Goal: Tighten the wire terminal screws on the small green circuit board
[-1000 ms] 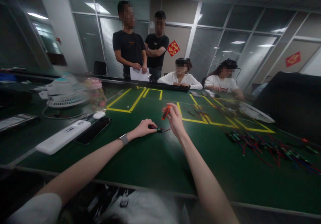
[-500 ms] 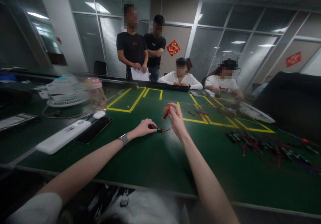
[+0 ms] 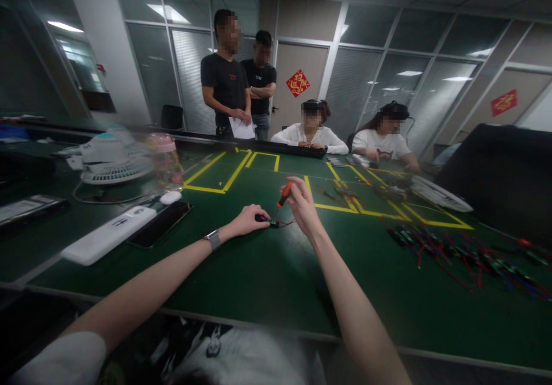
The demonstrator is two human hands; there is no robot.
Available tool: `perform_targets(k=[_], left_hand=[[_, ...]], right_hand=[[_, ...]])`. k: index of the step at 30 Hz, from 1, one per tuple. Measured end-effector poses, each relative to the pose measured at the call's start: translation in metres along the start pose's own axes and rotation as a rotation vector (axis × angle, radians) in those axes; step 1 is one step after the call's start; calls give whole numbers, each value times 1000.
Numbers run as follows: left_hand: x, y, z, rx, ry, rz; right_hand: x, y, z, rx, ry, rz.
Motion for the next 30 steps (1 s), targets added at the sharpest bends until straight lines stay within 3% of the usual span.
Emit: perform_targets(k=[5,11,22,30], left_hand=[[0,-1,1,-10,0,0],[1,-3,2,0,10,-4],[1,-4,2,-5,-2,1],[1,-2,0,-20,-7,8]], right_hand=[[2,2,0,53,29,2],[4,0,-8,-50,74,-49],[6,-1,-12,23,-5,29],[7,1,-15,32,80,0]])
Point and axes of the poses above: each hand's wrist, its own x-axis towards the middle knuckle, its own z-axis out of the palm, y = z × x, the point moved 1 cm from there along x, towards the middle knuckle, and after that the axes turned 10 degrees about z, right-handed, at the moved point
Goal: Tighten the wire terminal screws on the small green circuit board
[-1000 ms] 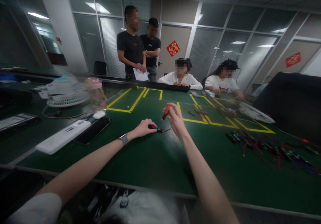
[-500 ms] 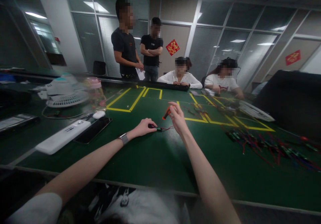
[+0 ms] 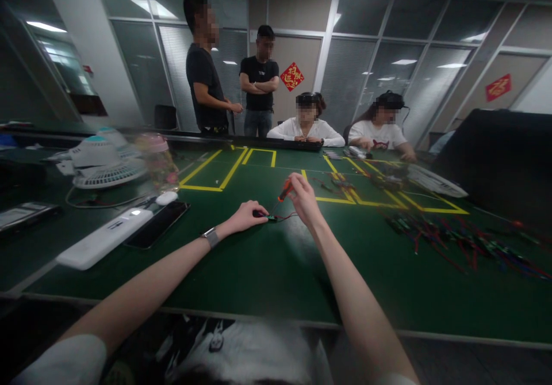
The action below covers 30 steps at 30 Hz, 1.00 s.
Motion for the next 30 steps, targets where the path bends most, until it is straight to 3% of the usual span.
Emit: perform_targets(k=[19,30], left_hand=[[0,5,-3,-30,-11,-27],[0,3,-3,-15,-14,-33]], right_hand=[[0,1,-5,-1,109,-36],[1,1,-8,24,20,9]])
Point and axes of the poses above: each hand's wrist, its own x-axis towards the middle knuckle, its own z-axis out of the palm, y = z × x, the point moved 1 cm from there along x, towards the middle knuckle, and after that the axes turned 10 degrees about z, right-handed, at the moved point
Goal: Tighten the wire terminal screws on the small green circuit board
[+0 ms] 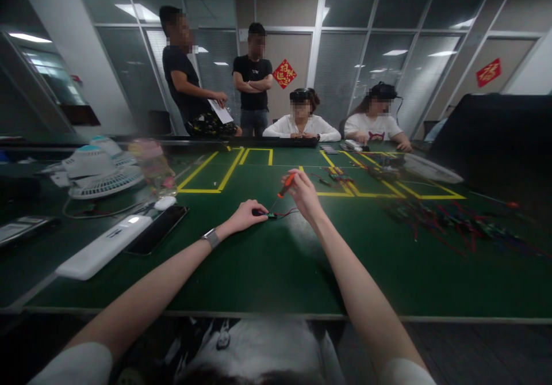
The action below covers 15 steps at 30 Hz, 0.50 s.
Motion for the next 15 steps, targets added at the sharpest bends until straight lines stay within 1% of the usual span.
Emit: perform_targets(k=[3,8,15], left_hand=[[1,-1,1,-6,10,-1],[1,-2,3,-4,20,8],[1,1,0,6,4,2]], right_hand=[[-1,1,3,9,9,10],[-1,3,4,-16,51,-29],[-3,1,5,-17,-14,5]])
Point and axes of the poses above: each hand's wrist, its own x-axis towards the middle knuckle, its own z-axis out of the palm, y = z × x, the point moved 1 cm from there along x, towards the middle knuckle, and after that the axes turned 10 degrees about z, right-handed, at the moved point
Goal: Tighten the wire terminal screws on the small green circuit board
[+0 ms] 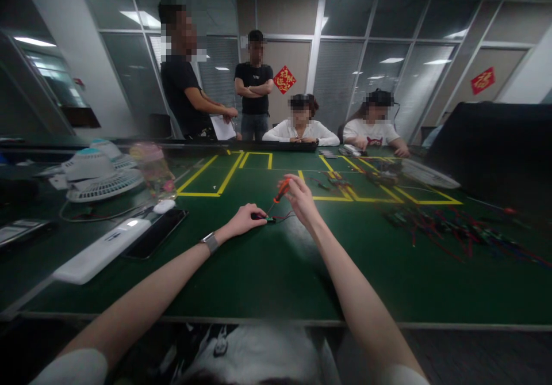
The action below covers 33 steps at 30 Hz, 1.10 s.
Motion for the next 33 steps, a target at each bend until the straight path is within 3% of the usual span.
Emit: perform_targets(k=[12,18,33], left_hand=[[0,-3,0,-19,-7,22],[-1,-4,1,-22,-3,32],[-1,-6,2,-21,15,49]], right_hand=[[-6,-1,11,-75,-44,-36],[-10,0,11,-276,-84,-105],[-8,1,5,-444,171,-200]])
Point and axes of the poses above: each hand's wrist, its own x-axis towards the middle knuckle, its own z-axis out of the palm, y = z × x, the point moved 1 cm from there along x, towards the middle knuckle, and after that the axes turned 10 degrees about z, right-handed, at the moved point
